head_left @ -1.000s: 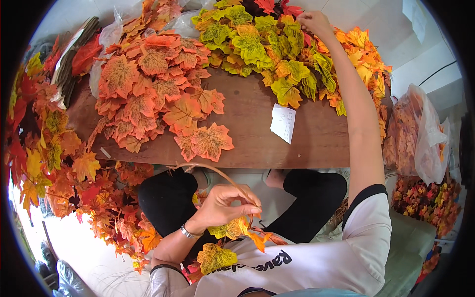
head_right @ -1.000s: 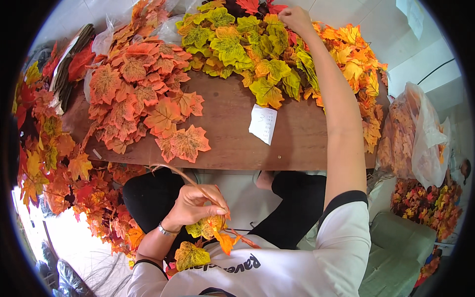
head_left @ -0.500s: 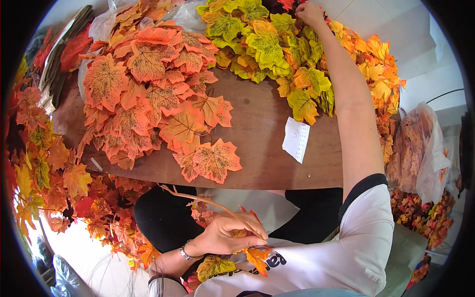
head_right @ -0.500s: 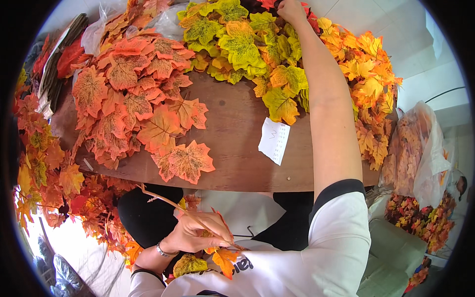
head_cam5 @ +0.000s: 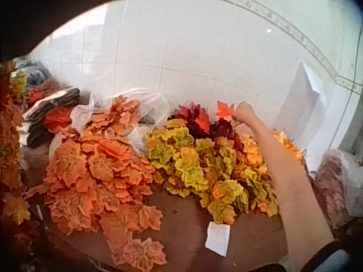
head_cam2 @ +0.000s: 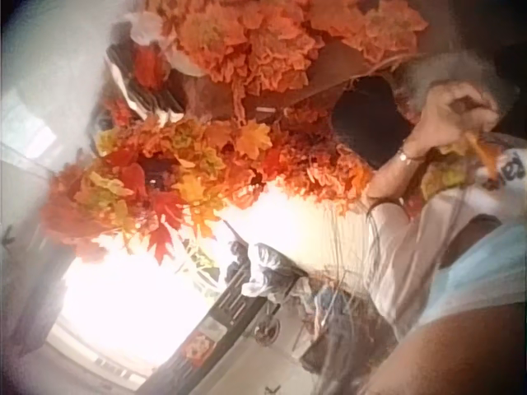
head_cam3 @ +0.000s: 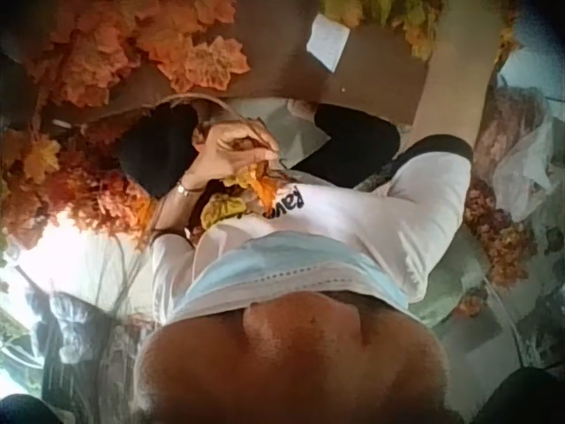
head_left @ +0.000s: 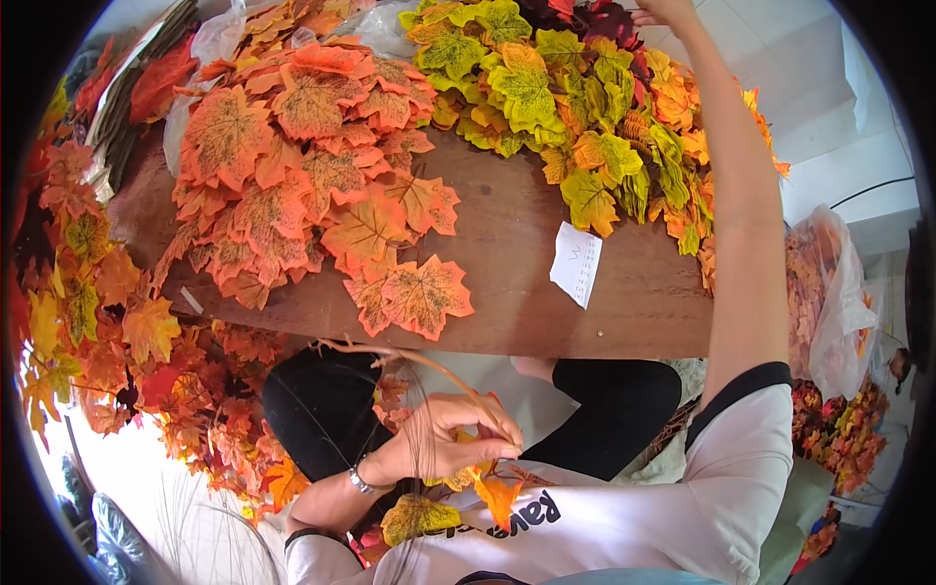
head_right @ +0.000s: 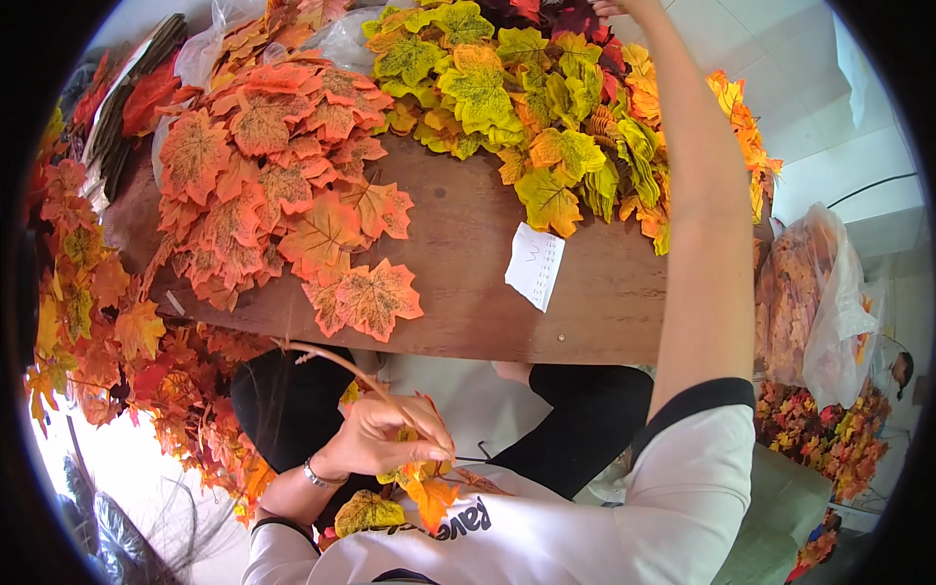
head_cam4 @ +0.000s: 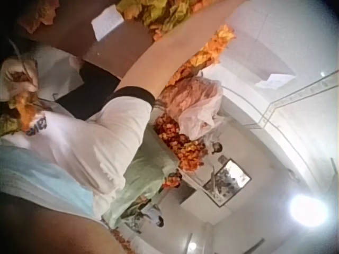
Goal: The recorder is attaching various colored artificial maple leaves to a plastic vine or branch structure.
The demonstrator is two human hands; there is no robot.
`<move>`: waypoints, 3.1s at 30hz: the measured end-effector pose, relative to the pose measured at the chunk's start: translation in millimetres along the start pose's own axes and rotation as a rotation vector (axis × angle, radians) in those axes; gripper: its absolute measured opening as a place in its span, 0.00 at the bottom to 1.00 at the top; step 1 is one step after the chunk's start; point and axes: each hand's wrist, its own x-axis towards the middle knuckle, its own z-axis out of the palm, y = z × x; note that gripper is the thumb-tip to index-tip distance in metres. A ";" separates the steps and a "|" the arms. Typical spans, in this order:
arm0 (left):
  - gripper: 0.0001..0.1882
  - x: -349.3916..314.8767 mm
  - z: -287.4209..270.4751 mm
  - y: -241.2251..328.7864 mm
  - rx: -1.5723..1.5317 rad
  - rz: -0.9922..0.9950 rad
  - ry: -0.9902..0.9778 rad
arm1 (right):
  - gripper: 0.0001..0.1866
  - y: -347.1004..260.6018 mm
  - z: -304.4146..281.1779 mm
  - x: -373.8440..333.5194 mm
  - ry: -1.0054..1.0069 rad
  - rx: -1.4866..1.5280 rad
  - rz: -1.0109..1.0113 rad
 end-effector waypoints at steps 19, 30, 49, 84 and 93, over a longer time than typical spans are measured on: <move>0.05 1.8 20.9 -3.9 -0.235 0.096 0.344 | 0.10 -34.7 85.6 -504.9 -0.873 1.945 0.553; 0.07 1.0 26.2 -10.7 -0.244 0.052 0.263 | 0.10 -58.7 78.1 -544.0 -0.633 2.156 0.620; 0.07 -1.8 23.3 -8.0 -0.213 0.075 0.227 | 0.09 -67.3 73.8 -546.5 -0.611 2.098 0.542; 0.08 -2.0 7.2 -13.8 -0.175 0.157 0.338 | 0.10 -43.1 94.9 -546.0 -0.901 1.835 0.163; 0.08 3.3 4.7 -19.0 -0.028 0.390 0.520 | 0.08 -51.1 96.1 -539.9 -1.024 2.117 0.339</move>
